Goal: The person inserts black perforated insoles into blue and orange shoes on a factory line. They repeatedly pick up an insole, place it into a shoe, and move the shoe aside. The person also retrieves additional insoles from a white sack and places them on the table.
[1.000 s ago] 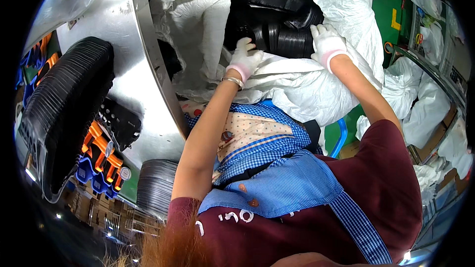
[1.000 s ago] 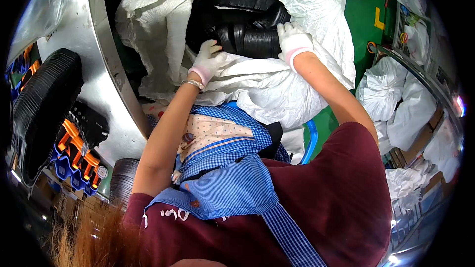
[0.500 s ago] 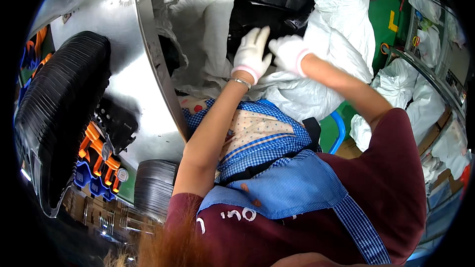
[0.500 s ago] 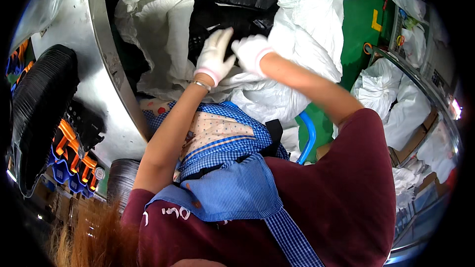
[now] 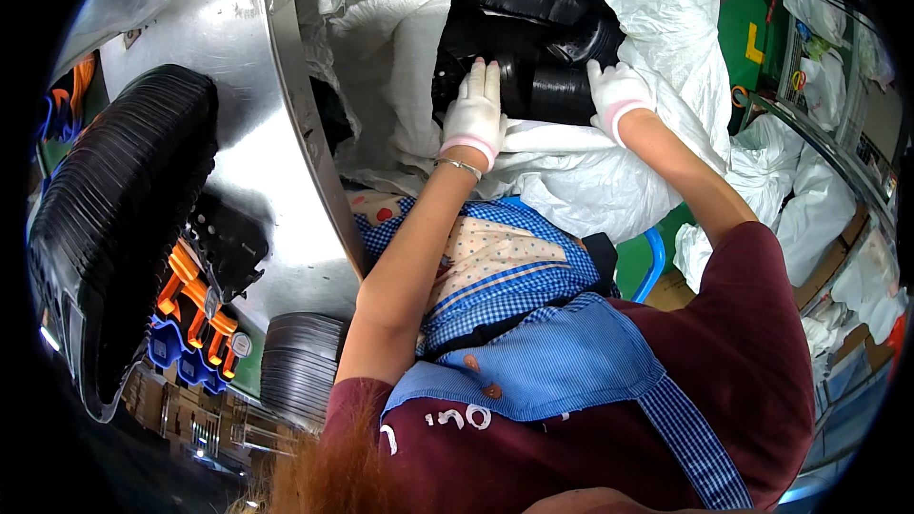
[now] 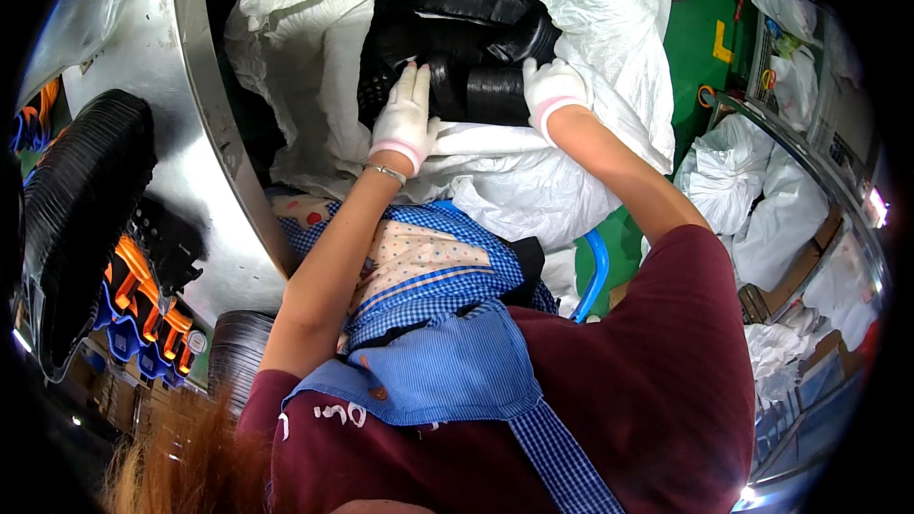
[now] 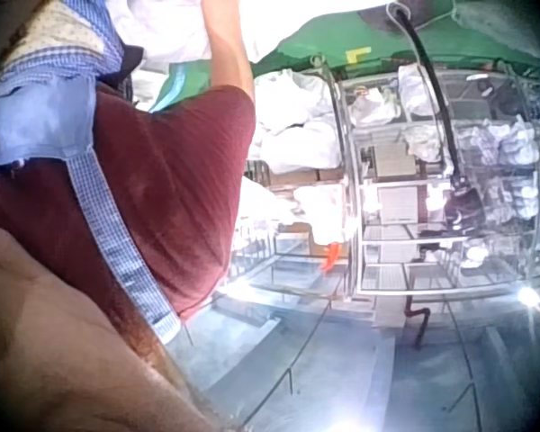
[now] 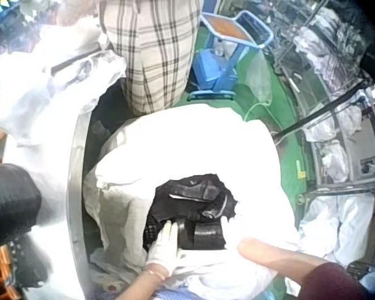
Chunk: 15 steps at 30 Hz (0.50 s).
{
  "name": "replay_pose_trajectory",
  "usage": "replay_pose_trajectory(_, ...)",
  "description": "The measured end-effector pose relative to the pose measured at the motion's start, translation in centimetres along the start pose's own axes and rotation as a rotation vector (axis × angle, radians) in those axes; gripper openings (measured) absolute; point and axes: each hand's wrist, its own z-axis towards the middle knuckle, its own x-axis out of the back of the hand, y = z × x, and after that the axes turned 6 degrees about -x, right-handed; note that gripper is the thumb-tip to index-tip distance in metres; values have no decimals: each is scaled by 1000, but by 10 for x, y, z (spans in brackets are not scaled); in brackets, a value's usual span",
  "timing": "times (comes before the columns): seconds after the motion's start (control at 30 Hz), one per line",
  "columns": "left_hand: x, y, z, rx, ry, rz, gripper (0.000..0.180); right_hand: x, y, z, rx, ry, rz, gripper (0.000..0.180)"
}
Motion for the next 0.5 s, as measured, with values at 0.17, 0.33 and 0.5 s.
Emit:
replay_pose_trajectory(0.17, -4, 2, 1, 117, -15, -187, 78, 2, 0, 12, 154, 25, 55, 57)
replay_pose_trajectory(0.33, -16, -9, 5, 169, 50, -173, 81, 3, -2, 12, 183, 96, 327, 71)
replay_pose_trajectory(0.5, -2, 0, 4, 275, -82, -168, 84, -28, -7, 2, 334, 126, 432, 90)
